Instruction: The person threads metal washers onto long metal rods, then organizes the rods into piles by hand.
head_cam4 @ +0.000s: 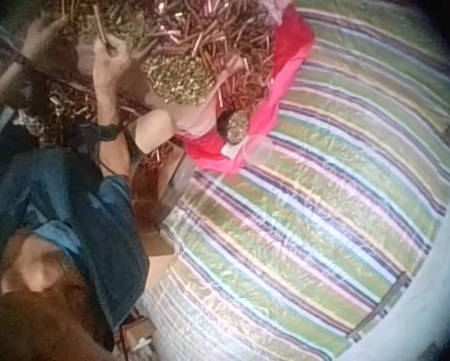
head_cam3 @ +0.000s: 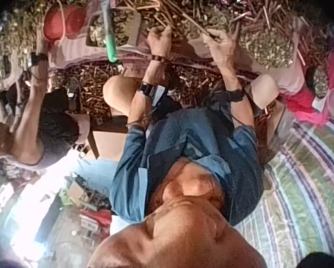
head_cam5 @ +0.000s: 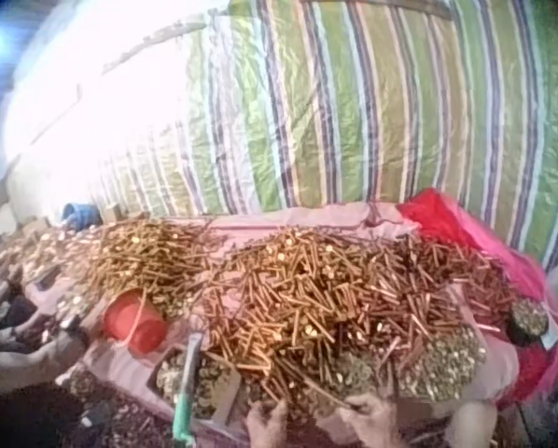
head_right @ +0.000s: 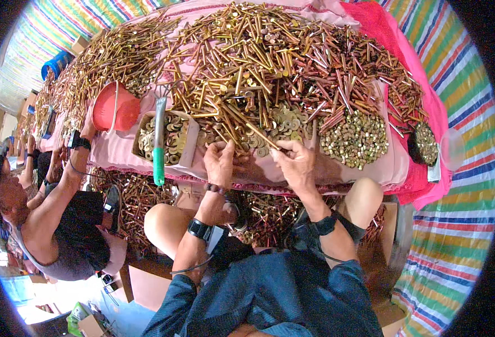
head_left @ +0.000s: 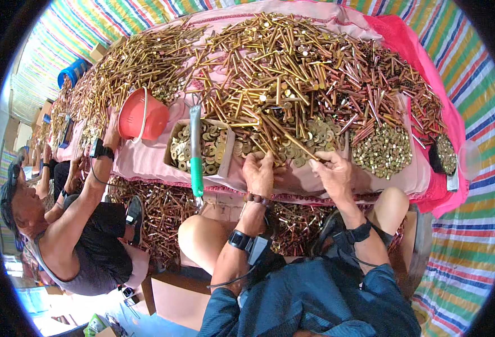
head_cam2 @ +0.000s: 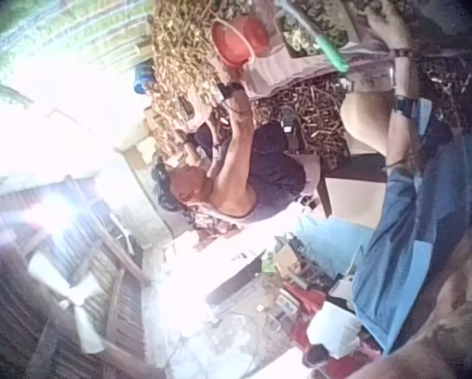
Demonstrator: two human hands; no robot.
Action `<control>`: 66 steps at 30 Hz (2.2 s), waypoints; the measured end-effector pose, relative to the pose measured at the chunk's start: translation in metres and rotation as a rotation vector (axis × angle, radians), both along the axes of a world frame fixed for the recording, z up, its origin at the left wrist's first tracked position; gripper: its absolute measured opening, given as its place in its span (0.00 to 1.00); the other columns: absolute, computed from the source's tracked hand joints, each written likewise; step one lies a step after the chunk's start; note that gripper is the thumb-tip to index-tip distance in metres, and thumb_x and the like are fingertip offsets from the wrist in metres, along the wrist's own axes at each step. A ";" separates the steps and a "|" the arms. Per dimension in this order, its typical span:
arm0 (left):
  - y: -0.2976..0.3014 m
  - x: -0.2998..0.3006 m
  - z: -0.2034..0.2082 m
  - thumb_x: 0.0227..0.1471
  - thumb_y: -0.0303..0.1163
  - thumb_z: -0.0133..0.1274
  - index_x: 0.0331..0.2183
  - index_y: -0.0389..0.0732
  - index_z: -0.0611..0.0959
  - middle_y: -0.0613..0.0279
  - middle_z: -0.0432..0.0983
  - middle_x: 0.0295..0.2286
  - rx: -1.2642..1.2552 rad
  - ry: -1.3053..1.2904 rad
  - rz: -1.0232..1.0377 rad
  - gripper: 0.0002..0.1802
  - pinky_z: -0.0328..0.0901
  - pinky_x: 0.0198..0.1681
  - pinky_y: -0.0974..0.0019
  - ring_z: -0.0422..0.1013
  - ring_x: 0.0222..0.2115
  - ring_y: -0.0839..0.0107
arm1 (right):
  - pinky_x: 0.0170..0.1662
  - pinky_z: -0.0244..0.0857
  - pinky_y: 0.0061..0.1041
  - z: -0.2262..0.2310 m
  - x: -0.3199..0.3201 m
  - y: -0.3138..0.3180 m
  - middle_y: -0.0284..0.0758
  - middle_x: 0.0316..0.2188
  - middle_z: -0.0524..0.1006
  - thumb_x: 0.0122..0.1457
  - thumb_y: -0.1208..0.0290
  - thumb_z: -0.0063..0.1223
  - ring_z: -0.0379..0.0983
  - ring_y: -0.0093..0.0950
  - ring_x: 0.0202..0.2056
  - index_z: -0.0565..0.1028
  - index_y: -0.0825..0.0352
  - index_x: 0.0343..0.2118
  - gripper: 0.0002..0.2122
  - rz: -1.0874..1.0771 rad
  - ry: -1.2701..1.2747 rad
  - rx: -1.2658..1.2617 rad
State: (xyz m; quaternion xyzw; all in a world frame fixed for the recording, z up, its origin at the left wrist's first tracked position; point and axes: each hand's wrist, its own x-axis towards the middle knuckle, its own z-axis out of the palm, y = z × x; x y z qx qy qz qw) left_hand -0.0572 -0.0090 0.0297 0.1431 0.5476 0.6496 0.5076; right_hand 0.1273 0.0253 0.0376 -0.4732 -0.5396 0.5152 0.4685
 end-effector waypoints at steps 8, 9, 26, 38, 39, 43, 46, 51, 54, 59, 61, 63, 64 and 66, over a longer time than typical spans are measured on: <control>0.001 0.006 -0.014 0.54 0.42 0.62 0.26 0.34 0.77 0.64 0.74 0.20 -0.080 0.930 0.137 0.20 0.63 0.26 0.68 0.65 0.21 0.78 | 0.27 0.74 0.21 -0.010 0.003 -0.013 0.36 0.29 0.81 0.56 0.76 0.64 0.77 0.22 0.25 0.79 0.68 0.37 0.07 0.167 0.558 -0.348; 0.000 0.007 -0.012 0.56 0.42 0.61 0.26 0.33 0.78 0.60 0.74 0.20 -0.051 0.840 0.148 0.20 0.64 0.27 0.65 0.66 0.22 0.74 | 0.27 0.73 0.20 -0.011 -0.002 -0.016 0.37 0.31 0.82 0.57 0.75 0.63 0.77 0.22 0.26 0.78 0.68 0.37 0.07 0.163 0.551 -0.389; -0.019 0.014 -0.011 0.66 0.35 0.48 0.37 0.38 0.78 0.69 0.76 0.25 0.218 0.275 -0.108 0.10 0.66 0.27 0.77 0.68 0.22 0.84 | 0.39 0.69 0.41 -0.004 -0.029 0.004 0.49 0.33 0.75 0.53 0.74 0.63 0.75 0.45 0.35 0.75 0.72 0.37 0.12 0.138 -0.697 0.348; -0.011 0.038 -0.007 0.64 0.30 0.50 0.40 0.38 0.78 0.64 0.78 0.30 0.313 0.544 -0.189 0.06 0.68 0.29 0.73 0.71 0.25 0.78 | 0.20 0.66 0.16 0.021 0.008 0.022 0.33 0.25 0.79 0.62 0.67 0.59 0.71 0.17 0.18 0.78 0.69 0.34 0.09 0.096 0.136 -0.295; -0.009 0.040 -0.007 0.64 0.29 0.50 0.40 0.38 0.78 0.64 0.78 0.28 0.301 0.684 -0.212 0.06 0.68 0.28 0.72 0.71 0.24 0.78 | 0.19 0.66 0.16 0.030 0.008 0.021 0.33 0.25 0.79 0.62 0.68 0.59 0.71 0.17 0.18 0.78 0.69 0.33 0.09 0.153 0.265 -0.338; -0.003 0.045 -0.016 0.58 0.23 0.52 0.38 0.39 0.76 0.59 0.72 0.22 0.356 0.856 -0.233 0.05 0.65 0.26 0.66 0.70 0.21 0.70 | 0.16 0.64 0.16 0.041 -0.005 0.019 0.31 0.23 0.78 0.61 0.67 0.60 0.72 0.16 0.17 0.77 0.69 0.31 0.09 0.289 0.285 -0.334; -0.002 0.045 -0.020 0.52 0.18 0.50 0.37 0.39 0.76 0.55 0.68 0.22 0.420 0.830 -0.231 0.09 0.64 0.26 0.63 0.68 0.21 0.61 | 0.17 0.64 0.15 0.041 -0.013 0.017 0.30 0.21 0.77 0.60 0.65 0.62 0.72 0.16 0.17 0.77 0.69 0.30 0.11 0.265 0.141 -0.291; -0.001 0.046 -0.024 0.52 0.19 0.49 0.37 0.39 0.75 0.52 0.70 0.23 0.438 0.829 -0.255 0.09 0.66 0.27 0.59 0.71 0.22 0.55 | 0.16 0.63 0.15 0.042 -0.011 0.015 0.31 0.20 0.76 0.59 0.64 0.63 0.71 0.17 0.16 0.76 0.70 0.30 0.13 0.257 0.081 -0.266; 0.000 0.042 -0.029 0.52 0.20 0.51 0.38 0.39 0.76 0.51 0.71 0.23 0.433 0.813 -0.284 0.09 0.66 0.28 0.58 0.71 0.23 0.51 | 0.17 0.63 0.15 0.047 -0.009 0.017 0.31 0.20 0.77 0.58 0.64 0.63 0.71 0.17 0.16 0.76 0.70 0.32 0.12 0.270 0.062 -0.267; 0.001 0.039 -0.024 0.59 0.28 0.53 0.36 0.40 0.78 0.57 0.71 0.21 0.348 0.908 -0.322 0.03 0.65 0.26 0.61 0.69 0.22 0.62 | 0.37 0.74 0.36 0.041 0.021 0.053 0.44 0.32 0.81 0.60 0.56 0.56 0.79 0.33 0.31 0.75 0.71 0.47 0.21 -0.031 -0.564 0.113; -0.001 0.040 -0.017 0.60 0.29 0.53 0.34 0.40 0.79 0.60 0.71 0.19 0.347 0.956 -0.294 0.04 0.64 0.25 0.66 0.67 0.20 0.72 | 0.29 0.72 0.31 0.053 0.042 0.078 0.47 0.28 0.80 0.59 0.59 0.58 0.79 0.36 0.27 0.70 0.73 0.53 0.25 -0.137 -0.824 0.175; 0.000 0.042 -0.023 0.60 0.31 0.53 0.33 0.39 0.78 0.59 0.70 0.19 0.359 0.957 -0.279 0.06 0.63 0.25 0.66 0.66 0.20 0.70 | 0.27 0.72 0.36 0.049 0.064 0.102 0.50 0.22 0.79 0.58 0.59 0.59 0.79 0.44 0.26 0.70 0.77 0.51 0.26 -0.225 -0.992 0.248; 0.001 0.042 -0.028 0.60 0.31 0.53 0.33 0.39 0.78 0.59 0.69 0.19 0.367 0.991 -0.266 0.06 0.63 0.25 0.66 0.65 0.19 0.70 | 0.34 0.73 0.43 0.049 0.070 0.109 0.54 0.26 0.79 0.57 0.58 0.60 0.79 0.49 0.32 0.73 0.77 0.47 0.24 -0.209 -1.082 0.313; -0.001 0.044 -0.025 0.59 0.30 0.53 0.32 0.39 0.78 0.54 0.70 0.19 0.315 0.963 -0.280 0.05 0.64 0.25 0.61 0.69 0.20 0.61 | 0.40 0.71 0.47 0.045 0.068 0.116 0.56 0.30 0.79 0.56 0.57 0.61 0.78 0.51 0.36 0.75 0.77 0.44 0.24 -0.223 -1.153 0.291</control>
